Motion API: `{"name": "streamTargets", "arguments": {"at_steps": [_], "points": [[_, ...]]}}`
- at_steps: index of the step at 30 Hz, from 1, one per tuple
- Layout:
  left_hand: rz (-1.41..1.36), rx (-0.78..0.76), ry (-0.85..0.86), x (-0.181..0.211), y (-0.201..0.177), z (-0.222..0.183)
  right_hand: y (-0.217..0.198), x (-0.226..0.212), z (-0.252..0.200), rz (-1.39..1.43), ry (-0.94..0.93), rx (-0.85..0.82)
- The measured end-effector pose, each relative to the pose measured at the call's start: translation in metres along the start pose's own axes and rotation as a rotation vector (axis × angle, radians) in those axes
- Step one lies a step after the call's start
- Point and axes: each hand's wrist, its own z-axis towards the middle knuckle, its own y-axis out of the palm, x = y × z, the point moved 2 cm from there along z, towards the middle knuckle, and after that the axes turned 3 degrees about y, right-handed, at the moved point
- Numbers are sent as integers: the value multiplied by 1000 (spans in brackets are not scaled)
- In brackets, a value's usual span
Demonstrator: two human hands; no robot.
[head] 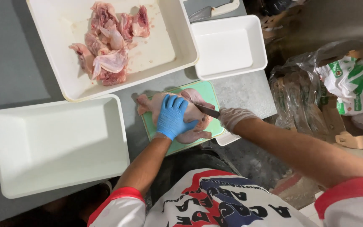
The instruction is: Butchering a whole raw chicken into smaller pieces on a cutting board using a knife in a commercial kitchen setting.
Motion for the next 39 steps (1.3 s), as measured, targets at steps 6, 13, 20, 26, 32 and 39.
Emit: {"name": "streamTargets", "arguments": {"at_steps": [6,13,20,26,32,39], "points": [[24,49,-29,-1,-2,-1,29,19,10,-284,-199,-77],[46,10,-70,-26,19,10,31,63,-58,326,26,-197],[186,-423,96,11,-31,18,40,99,-102,324,-28,-16],[346,-688,272,27,34,41,117,133,-45,562,58,55],[296,-558,169,26,19,65,160,158,-24,568,72,193],[579,-346,16,-55,136,-4,176,145,-24,1313,4,97]]}}
